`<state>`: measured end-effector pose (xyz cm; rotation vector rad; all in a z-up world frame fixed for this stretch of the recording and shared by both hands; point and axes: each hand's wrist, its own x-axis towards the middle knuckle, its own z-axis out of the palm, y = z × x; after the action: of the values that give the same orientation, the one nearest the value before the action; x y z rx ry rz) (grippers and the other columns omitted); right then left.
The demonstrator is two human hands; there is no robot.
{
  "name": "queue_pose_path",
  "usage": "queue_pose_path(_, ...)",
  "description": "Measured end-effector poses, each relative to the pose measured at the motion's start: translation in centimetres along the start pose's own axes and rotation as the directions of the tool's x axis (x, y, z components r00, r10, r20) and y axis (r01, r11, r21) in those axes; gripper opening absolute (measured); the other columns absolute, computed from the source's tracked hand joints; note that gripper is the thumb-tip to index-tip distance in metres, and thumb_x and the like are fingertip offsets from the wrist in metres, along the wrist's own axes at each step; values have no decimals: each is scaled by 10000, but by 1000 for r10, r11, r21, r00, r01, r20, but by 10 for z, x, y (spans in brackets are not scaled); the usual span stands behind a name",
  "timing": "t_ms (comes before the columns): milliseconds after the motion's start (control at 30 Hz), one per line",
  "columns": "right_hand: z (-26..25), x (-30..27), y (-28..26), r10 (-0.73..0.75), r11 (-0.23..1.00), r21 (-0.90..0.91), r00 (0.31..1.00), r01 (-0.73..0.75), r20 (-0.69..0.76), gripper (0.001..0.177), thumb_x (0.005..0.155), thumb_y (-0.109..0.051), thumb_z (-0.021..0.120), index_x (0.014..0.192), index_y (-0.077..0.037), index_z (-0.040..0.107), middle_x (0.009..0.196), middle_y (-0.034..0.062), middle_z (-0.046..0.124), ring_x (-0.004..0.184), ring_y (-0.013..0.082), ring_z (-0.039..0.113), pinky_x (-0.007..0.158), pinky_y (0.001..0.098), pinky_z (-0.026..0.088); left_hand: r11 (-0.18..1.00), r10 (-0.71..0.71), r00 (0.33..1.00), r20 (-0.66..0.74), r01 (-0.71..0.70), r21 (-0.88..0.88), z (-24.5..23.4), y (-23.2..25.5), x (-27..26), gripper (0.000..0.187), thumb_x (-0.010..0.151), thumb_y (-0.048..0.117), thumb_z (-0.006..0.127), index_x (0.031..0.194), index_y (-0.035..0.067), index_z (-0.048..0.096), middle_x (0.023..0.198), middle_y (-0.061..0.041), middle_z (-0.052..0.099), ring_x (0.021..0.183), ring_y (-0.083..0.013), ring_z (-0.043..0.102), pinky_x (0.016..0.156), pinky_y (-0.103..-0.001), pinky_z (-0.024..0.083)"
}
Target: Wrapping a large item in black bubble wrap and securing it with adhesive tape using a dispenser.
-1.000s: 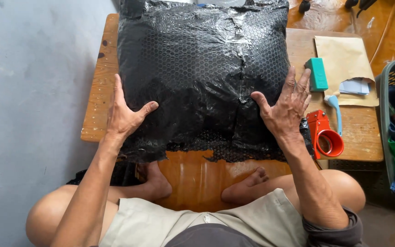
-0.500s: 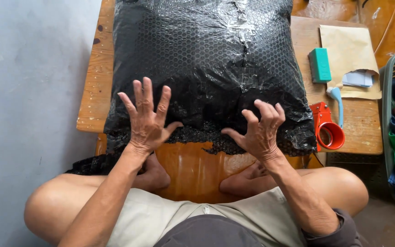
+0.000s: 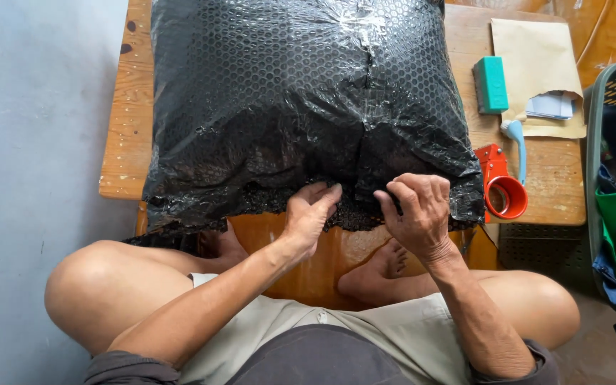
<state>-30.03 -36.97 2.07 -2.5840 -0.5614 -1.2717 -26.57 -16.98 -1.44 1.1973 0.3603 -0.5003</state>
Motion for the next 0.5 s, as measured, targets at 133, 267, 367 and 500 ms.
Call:
queue_pose_path(133,-4,-8,-7,-85,991,-96,989,97,117,278,955,-360,682,1155,-172,723,1177,85,627,965,284,589,861,462,409,948,-97,995,6,94,-305,17,19,-3,897,863,231,830,1486,-146,307,1448,-341,441,1386,-462,481,1184,-523,363)
queue_pose_path(267,8,-11,-8,-105,951,-285,992,119,63,176,951,-165,664,1127,-175,665,1181,96,562,1024,283,551,926,438,388,875,-134,991,4,120,-470,24,16,4,894,819,105,849,1484,-86,283,1341,-199,435,1358,-358,496,1178,-575,354)
queue_pose_path(367,9,-8,-5,-121,953,-272,991,132,57,104,963,-145,650,1063,-168,667,1128,70,576,974,241,566,903,410,383,871,-121,992,19,115,-477,28,23,0,994,801,105,869,1522,-64,206,1411,-208,367,1416,-344,412,1202,-574,307)
queue_pose_path(500,-4,-2,-10,-147,970,-182,985,161,90,130,954,-86,613,1045,-147,682,945,30,638,830,196,617,915,411,361,863,-125,991,51,134,-487,26,18,0,1161,789,110,884,1594,-24,57,1515,-263,245,1489,-383,288,1221,-575,269)
